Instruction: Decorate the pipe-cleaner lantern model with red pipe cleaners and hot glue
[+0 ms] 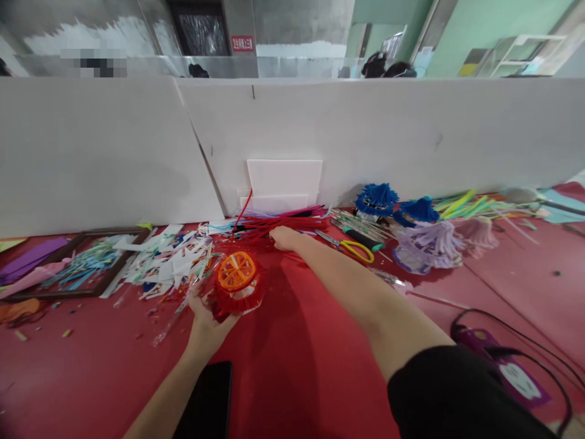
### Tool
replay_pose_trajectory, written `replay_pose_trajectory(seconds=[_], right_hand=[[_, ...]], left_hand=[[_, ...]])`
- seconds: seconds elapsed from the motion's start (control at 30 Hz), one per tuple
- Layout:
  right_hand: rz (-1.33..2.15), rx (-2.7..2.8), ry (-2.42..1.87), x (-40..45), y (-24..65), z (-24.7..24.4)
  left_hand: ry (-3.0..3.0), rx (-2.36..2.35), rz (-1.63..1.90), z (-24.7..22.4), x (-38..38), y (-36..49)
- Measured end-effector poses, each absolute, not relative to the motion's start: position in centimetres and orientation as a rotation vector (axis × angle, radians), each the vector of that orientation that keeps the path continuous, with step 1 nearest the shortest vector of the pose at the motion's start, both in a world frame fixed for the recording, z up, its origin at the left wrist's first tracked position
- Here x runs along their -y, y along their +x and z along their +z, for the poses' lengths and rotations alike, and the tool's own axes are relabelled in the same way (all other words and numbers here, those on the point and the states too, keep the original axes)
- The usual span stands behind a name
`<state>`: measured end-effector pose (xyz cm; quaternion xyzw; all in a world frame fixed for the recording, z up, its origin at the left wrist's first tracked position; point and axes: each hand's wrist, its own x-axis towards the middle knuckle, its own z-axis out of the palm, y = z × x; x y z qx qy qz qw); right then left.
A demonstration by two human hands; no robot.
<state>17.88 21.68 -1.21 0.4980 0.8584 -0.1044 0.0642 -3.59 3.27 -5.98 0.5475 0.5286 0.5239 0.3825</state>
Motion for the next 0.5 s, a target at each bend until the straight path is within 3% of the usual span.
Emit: replay_pose_trajectory(seconds=[0.27, 0.5], right_hand=[[-0.343, -2.632, 1.623, -21.7, 18.3, -0.4], [-0.562, -2.578, 1.455, -21.7, 18.7, 0.5]], left_hand=[[1.369, -1.378, 1.305, -5.9, -3.3, -3.6], [1.404, -1.387, 1.298, -5.7, -3.2, -3.5]])
